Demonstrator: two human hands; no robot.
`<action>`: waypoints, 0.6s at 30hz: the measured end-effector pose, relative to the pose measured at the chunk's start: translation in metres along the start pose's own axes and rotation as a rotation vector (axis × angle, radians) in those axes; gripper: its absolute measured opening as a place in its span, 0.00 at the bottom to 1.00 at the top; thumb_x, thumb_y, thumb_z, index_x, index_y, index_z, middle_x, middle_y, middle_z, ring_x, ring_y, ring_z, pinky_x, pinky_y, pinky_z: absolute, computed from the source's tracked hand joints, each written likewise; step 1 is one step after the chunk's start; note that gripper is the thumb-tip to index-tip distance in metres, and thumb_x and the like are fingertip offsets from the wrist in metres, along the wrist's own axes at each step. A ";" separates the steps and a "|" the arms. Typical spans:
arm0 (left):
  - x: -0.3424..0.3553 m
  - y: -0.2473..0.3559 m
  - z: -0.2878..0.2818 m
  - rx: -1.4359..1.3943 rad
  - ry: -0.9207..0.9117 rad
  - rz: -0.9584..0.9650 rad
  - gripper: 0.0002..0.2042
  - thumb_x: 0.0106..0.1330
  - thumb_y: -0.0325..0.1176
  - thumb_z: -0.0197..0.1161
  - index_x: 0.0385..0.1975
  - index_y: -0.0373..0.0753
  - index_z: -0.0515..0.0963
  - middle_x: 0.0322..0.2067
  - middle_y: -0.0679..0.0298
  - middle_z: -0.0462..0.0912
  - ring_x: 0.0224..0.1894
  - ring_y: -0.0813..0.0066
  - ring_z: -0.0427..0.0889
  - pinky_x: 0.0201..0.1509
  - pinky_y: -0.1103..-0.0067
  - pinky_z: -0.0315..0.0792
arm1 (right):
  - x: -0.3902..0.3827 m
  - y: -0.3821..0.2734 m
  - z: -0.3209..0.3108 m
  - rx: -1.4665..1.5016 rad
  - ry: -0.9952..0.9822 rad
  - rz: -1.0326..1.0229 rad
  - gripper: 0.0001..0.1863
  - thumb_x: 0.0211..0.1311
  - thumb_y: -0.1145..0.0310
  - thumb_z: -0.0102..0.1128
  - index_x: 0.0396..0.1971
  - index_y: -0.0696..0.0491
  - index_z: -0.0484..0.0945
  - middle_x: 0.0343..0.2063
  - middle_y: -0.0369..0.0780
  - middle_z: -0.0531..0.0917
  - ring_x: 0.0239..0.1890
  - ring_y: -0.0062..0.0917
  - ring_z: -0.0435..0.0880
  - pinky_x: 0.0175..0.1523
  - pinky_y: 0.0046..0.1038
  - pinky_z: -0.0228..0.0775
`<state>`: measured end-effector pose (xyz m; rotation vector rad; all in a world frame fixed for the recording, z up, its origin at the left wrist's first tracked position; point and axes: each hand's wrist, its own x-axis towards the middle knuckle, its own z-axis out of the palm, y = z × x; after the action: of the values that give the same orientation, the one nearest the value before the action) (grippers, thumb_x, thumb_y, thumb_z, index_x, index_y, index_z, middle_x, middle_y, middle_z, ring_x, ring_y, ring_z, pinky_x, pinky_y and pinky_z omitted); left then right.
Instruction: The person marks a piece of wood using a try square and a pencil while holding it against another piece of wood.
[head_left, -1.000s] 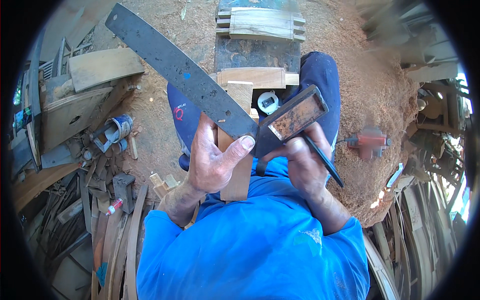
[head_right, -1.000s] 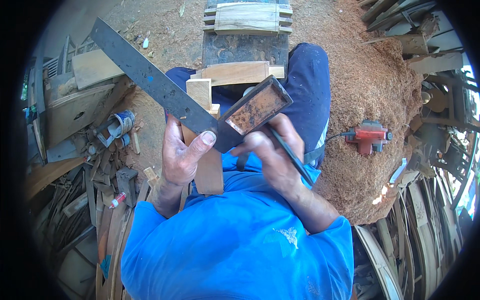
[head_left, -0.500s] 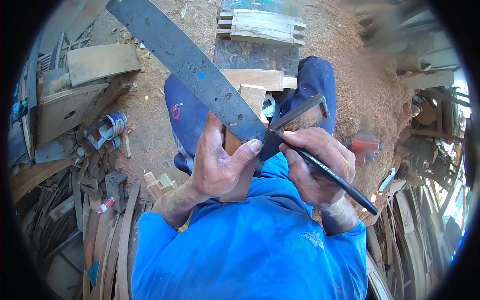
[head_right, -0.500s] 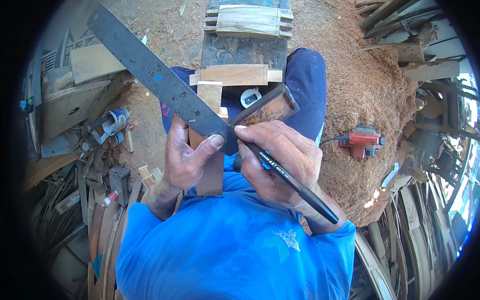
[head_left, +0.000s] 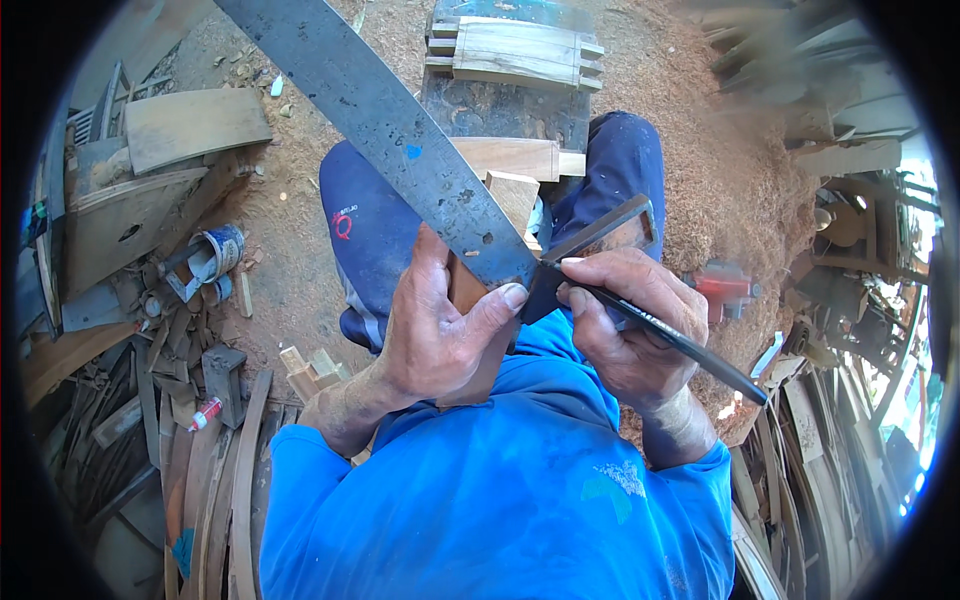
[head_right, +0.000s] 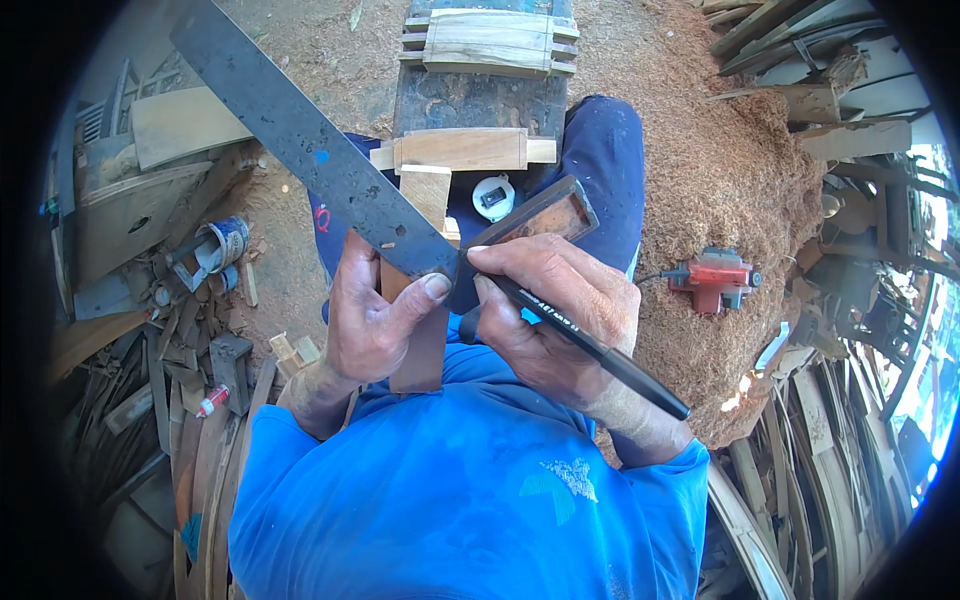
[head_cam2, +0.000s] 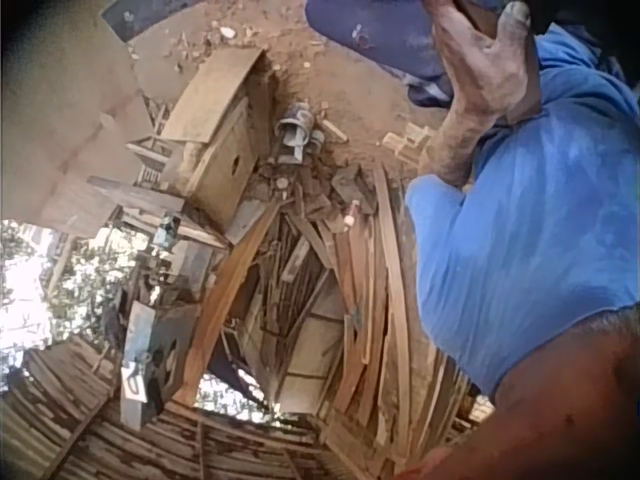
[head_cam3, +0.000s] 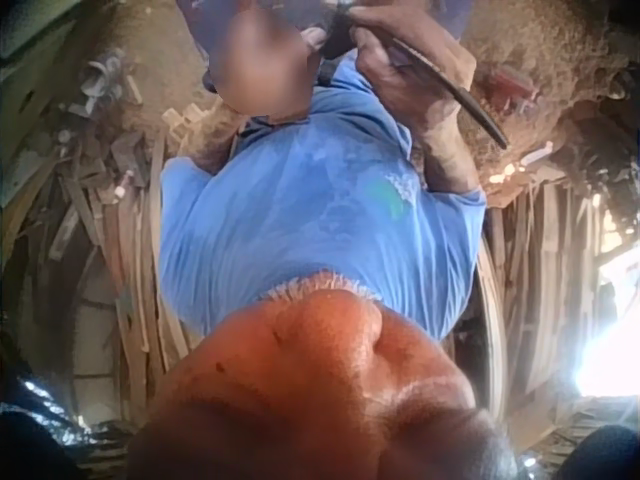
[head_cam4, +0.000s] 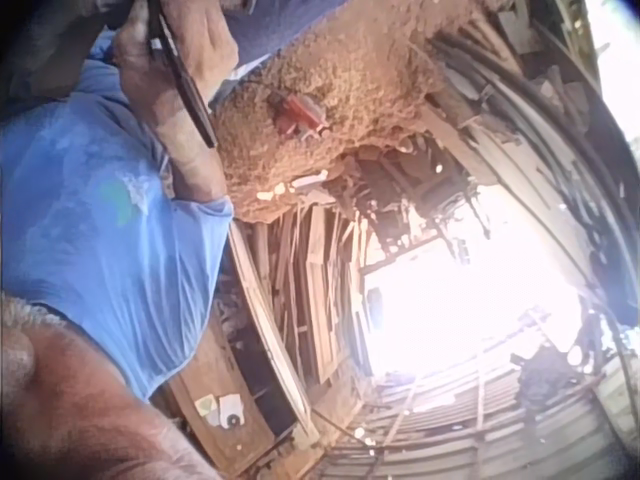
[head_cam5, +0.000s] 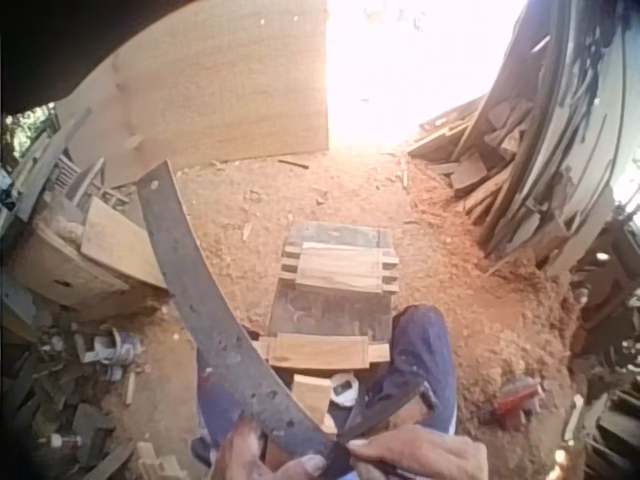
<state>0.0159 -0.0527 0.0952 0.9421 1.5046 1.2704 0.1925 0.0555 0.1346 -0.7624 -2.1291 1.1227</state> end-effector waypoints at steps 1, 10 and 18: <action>0.001 -0.002 0.001 -0.004 0.000 0.018 0.29 0.63 0.28 0.68 0.63 0.32 0.64 0.48 0.52 0.79 0.52 0.63 0.81 0.58 0.67 0.72 | 0.000 0.002 0.000 0.012 0.000 -0.011 0.13 0.53 0.81 0.69 0.41 0.58 0.84 0.33 0.46 0.88 0.35 0.34 0.91 0.39 0.29 0.83; -0.002 -0.001 0.005 -0.011 -0.020 -0.029 0.30 0.62 0.27 0.68 0.64 0.32 0.63 0.49 0.52 0.80 0.52 0.63 0.81 0.58 0.68 0.72 | 0.000 0.004 0.000 -0.003 0.023 -0.053 0.12 0.50 0.82 0.69 0.38 0.58 0.83 0.31 0.45 0.87 0.33 0.33 0.90 0.38 0.30 0.82; -0.001 0.001 0.006 0.009 -0.026 -0.041 0.30 0.62 0.26 0.67 0.63 0.32 0.63 0.48 0.52 0.81 0.51 0.63 0.82 0.57 0.68 0.73 | 0.003 0.007 -0.004 -0.012 -0.002 -0.072 0.13 0.50 0.82 0.69 0.37 0.58 0.82 0.30 0.44 0.87 0.33 0.33 0.90 0.37 0.30 0.82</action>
<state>0.0214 -0.0516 0.0961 0.9252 1.5032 1.2189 0.1945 0.0630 0.1317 -0.6842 -2.1499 1.0742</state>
